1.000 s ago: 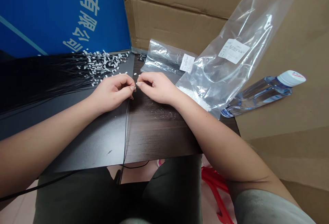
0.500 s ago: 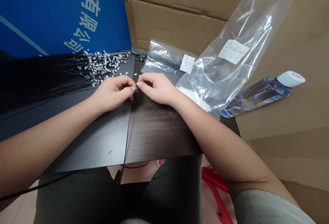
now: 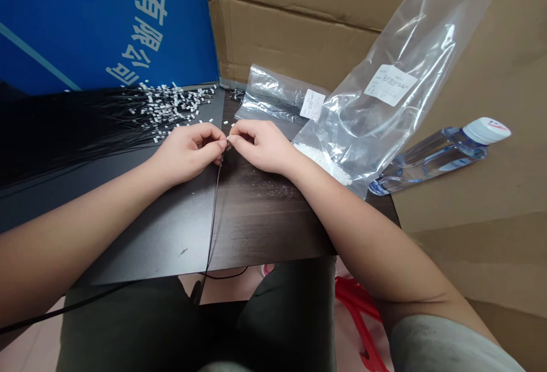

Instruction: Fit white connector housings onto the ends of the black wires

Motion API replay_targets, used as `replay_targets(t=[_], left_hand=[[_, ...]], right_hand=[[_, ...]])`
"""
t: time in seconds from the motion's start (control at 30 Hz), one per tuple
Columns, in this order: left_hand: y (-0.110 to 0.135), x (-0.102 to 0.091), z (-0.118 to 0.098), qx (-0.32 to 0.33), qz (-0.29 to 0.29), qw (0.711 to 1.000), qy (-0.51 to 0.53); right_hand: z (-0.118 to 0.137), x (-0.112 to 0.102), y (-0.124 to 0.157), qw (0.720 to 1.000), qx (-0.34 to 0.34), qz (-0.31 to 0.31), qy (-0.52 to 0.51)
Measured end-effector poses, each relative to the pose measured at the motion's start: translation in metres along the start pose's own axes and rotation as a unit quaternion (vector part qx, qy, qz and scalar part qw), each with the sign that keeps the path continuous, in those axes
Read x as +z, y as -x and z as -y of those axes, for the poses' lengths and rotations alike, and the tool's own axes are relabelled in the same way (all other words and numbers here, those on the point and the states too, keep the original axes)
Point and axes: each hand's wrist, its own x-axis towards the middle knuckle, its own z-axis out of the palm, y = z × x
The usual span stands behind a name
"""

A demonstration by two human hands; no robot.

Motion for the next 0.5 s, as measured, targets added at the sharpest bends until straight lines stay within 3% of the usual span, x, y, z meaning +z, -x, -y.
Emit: replay_targets(t=[0.5], left_hand=[[-0.0003, -0.0003, -0.0003, 0.008, -0.009, 1.0, -0.028]], right_hand=[[0.0011, -0.0004, -0.0002, 1.0, 0.005, -0.005, -0.012]])
